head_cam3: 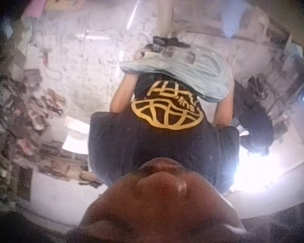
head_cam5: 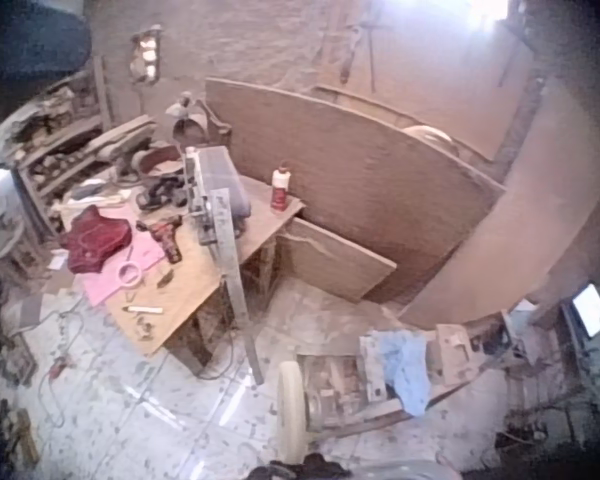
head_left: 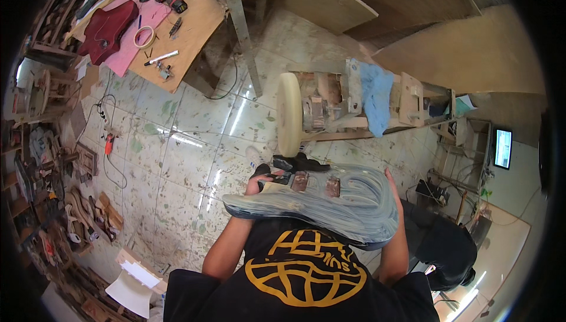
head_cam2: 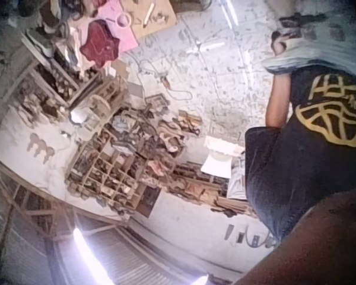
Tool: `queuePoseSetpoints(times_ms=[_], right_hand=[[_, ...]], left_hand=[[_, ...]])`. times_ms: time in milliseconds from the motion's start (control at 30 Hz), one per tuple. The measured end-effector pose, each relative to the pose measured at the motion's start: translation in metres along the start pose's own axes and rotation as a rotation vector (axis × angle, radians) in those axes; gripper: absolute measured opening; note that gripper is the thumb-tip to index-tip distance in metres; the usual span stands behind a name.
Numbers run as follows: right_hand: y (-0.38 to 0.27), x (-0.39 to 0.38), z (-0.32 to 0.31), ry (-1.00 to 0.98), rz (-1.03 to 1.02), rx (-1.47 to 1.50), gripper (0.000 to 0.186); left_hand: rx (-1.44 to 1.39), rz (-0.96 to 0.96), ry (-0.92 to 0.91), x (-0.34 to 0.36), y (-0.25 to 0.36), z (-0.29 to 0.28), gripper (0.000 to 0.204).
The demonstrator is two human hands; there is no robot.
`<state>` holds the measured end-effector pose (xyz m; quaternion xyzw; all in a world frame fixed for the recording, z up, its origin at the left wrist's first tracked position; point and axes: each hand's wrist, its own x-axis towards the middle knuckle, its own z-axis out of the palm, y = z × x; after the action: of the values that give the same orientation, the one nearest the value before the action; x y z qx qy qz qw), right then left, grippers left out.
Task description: The person holds a guitar body and presses it against a rotating polishing wheel, moving the body to buff different areas, then wipes the surface with a cloth.
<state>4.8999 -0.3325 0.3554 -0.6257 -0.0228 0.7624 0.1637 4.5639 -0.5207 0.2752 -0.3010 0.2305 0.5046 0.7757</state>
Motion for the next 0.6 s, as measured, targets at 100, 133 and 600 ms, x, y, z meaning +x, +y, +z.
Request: queuePoseSetpoints(times_ms=[100, 133, 600], right_hand=[[-0.001, -0.001, -0.021, 0.023, -0.019, -0.005, 0.055], [-0.002, -0.002, -0.027, 0.028, -0.025, -0.009, 0.054], [-0.003, 0.044, -0.04, 0.05, -0.161, -0.237, 0.048]], left_hand=[[-0.03, -0.02, 0.021, 0.008, -0.007, 0.007, 0.051], [-0.03, -0.023, 0.02, 0.009, -0.008, 0.008, 0.051], [0.001, 0.009, -0.031, 0.031, 0.005, -0.033, 0.051]])
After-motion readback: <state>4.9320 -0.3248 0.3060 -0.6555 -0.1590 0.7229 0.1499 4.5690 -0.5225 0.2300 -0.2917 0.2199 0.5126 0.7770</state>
